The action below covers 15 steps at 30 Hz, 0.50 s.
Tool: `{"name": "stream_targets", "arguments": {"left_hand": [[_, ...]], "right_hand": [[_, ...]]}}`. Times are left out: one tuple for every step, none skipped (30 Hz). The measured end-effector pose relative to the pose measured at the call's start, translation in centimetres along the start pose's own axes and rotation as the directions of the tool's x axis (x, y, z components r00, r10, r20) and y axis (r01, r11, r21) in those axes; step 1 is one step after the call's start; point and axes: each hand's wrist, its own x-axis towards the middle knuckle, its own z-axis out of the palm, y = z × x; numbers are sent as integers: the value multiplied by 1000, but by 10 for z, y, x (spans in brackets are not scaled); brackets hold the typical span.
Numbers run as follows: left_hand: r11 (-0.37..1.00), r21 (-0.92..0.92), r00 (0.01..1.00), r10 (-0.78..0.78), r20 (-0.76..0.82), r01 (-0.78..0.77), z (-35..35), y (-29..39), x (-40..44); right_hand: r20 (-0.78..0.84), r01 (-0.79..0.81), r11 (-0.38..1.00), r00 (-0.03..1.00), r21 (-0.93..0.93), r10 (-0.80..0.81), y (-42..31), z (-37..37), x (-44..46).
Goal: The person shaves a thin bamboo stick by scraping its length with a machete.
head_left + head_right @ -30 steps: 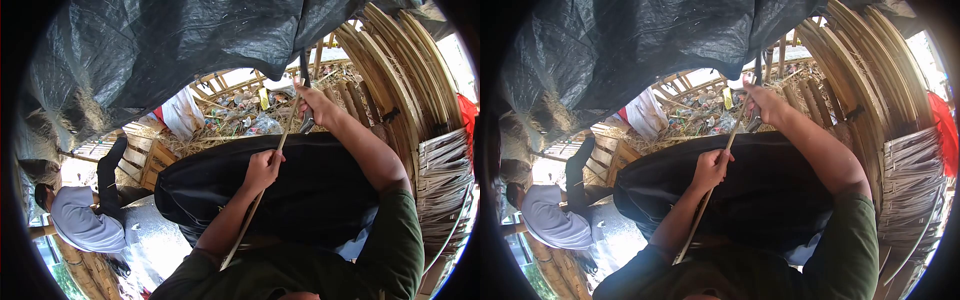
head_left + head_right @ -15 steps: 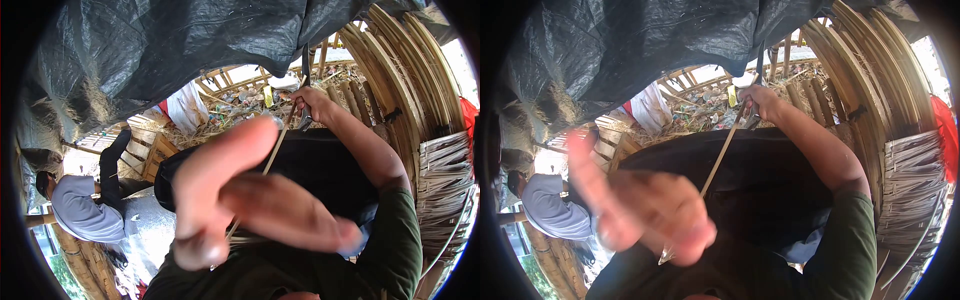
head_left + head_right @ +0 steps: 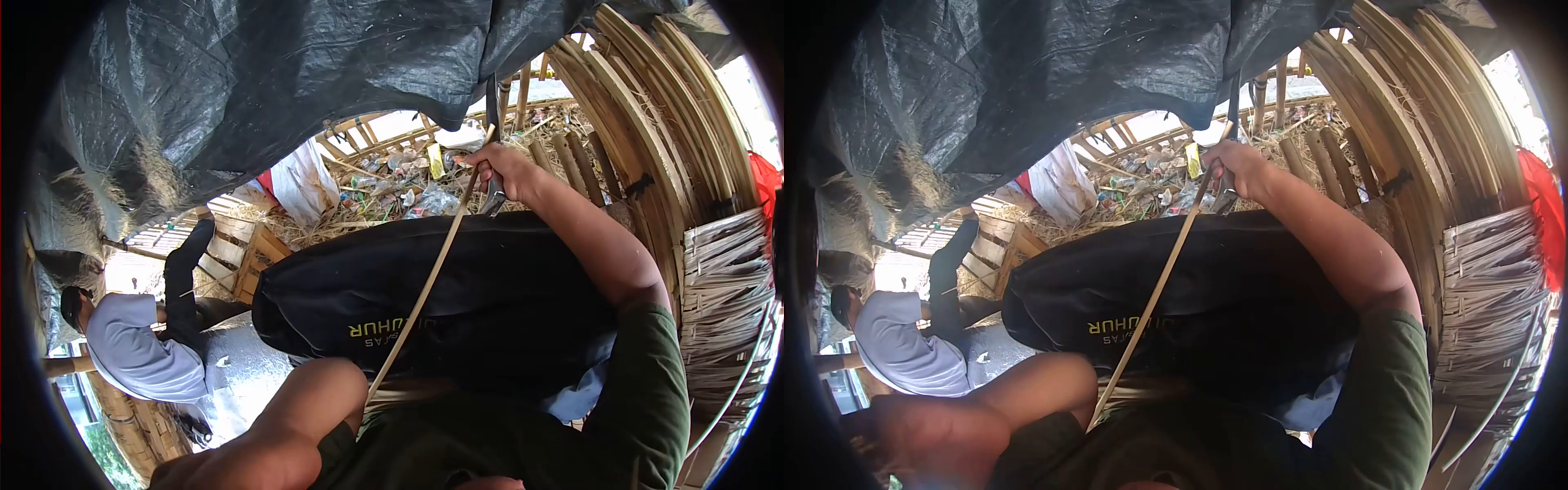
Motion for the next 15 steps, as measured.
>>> {"name": "stream_targets", "arguments": {"left_hand": [[996, -91, 1000, -6, 7, 7, -1, 0, -1], [983, -180, 1000, -13, 14, 15, -2, 2, -3], [953, -269, 988, 151, 17, -141, -11, -33, -12], [939, -326, 994, 105, -35, -111, -40, -23, -27], [989, -143, 993, 25, -111, -41, -55, -36, -34], [998, 31, 981, -55, -186, 62, -70, -49, -40], [874, 421, 942, -108, -319, 243, -77, -95, -38], [740, 457, 851, -301, -431, 493, -113, -117, -66], [-3, 817, 670, -571, -475, 576, -131, -125, -81], [64, 796, 675, -573, -465, 602, -131, -127, -79], [129, 769, 679, -575, -456, 626, -130, -130, -77], [195, 737, 683, -576, -448, 648, -127, -132, -75], [259, 700, 688, -576, -441, 666, -124, -134, -73], [322, 660, 694, -574, -434, 679, -122, -136, -71], [383, 618, 701, -572, -426, 687, -120, -138, -69]], "right_hand": [[8, 8, 1000, 1000, -18, -7, -1, 1, -1], [12, 9, 1000, 1000, -1, -9, 0, 0, 2], [14, 11, 1000, 1000, 14, -11, 2, -3, 6], [15, 16, 999, 1000, 32, -16, 2, -5, 8], [6, 16, 999, 1000, 32, -16, 1, -4, 5], [-3, 16, 999, 1000, 33, -16, 0, -2, 0], [-11, 15, 999, 1000, 34, -15, -1, -1, -2], [-22, 21, 999, 1000, 28, -21, -1, -1, 0], [-15, 16, 999, 1000, 43, -16, -3, -1, -1], [-9, 9, 998, 1000, 56, -8, -3, -1, -3], [-3, -1, 998, 1000, 69, 1, -3, -1, -4], [2, 29, 998, 1000, 55, -29, -3, 0, -5], [30, 21, 998, 999, 59, -22, -4, -1, -7], [60, 13, 998, 998, 62, -17, -6, -1, -11], [90, 7, 998, 996, 65, -13, -8, 0, -15]]}}
